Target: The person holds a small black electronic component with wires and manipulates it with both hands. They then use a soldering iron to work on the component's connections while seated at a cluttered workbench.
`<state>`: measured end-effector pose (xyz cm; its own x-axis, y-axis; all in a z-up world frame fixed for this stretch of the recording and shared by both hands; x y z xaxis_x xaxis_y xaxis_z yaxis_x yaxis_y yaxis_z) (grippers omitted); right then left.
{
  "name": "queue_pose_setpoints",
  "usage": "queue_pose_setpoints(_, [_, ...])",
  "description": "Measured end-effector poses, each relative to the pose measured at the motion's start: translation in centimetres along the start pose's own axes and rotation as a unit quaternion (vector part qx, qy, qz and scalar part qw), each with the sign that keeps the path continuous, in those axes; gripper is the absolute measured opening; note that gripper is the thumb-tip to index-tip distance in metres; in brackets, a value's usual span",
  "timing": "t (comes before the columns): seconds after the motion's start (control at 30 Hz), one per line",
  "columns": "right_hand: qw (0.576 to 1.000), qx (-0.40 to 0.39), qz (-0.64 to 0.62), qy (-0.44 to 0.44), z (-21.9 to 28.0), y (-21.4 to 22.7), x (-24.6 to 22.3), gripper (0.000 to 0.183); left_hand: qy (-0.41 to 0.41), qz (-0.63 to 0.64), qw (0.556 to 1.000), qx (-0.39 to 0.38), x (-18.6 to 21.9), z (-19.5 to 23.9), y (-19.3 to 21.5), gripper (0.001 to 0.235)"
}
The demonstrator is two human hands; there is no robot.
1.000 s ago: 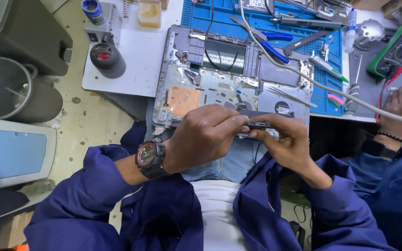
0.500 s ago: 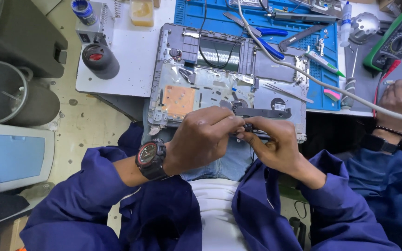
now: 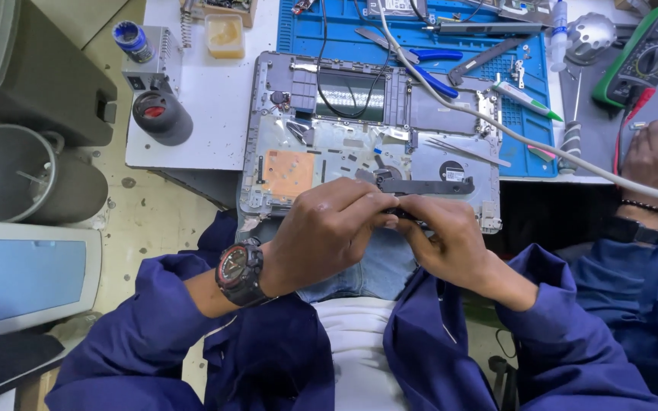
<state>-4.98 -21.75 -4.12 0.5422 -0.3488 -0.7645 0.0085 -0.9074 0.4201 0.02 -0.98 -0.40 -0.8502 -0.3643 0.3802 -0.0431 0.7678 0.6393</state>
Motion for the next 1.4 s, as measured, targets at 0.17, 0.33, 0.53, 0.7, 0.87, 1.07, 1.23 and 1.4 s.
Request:
queue_pose_setpoints(0.17, [1.000,-0.007,0.002,0.010,-0.7,-0.2,-1.1,0.012,0.020,-0.002,1.000,-0.003,-0.2,0.6,-0.7,0.010])
queue_pose_setpoints(0.33, [0.999,0.018,-0.036,0.008,-2.0,-0.1,-2.0,0.018,0.046,0.040,0.998,0.016,-0.1,-0.3,0.4,0.008])
queue_pose_setpoints(0.53, [0.998,0.033,-0.058,-0.017,-2.1,0.7,-2.2,0.017,0.087,0.134,0.987,0.023,0.0,-1.0,1.2,0.010])
queue_pose_setpoints(0.7, [0.997,0.032,0.038,0.055,-1.0,0.0,-0.7,0.015,0.027,0.040,0.999,-0.007,1.0,-1.6,1.5,0.015])
queue_pose_setpoints(0.87, [0.995,0.025,0.051,0.086,-0.3,-0.9,-0.2,0.015,0.045,0.032,0.998,-0.016,0.2,-0.3,-0.1,0.004])
queue_pose_setpoints(1.07, [0.998,0.040,-0.025,0.048,-2.7,0.3,-2.7,0.016,0.080,0.130,0.988,0.009,-0.8,-0.7,0.3,0.010])
queue_pose_setpoints(1.23, [0.998,0.044,-0.031,0.033,-2.1,1.2,-2.1,0.020,0.070,0.170,0.983,0.005,-0.5,-1.2,0.9,0.014])
queue_pose_setpoints(1.4, [0.995,0.018,-0.022,0.095,-2.4,2.0,-3.1,0.024,0.109,0.180,0.974,-0.081,-1.4,-1.5,1.7,0.022])
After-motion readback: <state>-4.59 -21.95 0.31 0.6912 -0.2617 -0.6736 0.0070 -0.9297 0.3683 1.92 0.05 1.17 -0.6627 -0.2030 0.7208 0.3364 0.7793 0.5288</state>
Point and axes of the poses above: each hand's wrist, its own z-axis away from the middle knuckle, its own y-axis out of the back of the hand, x = y × z, the point moved 1 cm from there along -z, towards the middle knuckle, and after that the axes turned 13 degrees about -z, right-handed, at the moved point
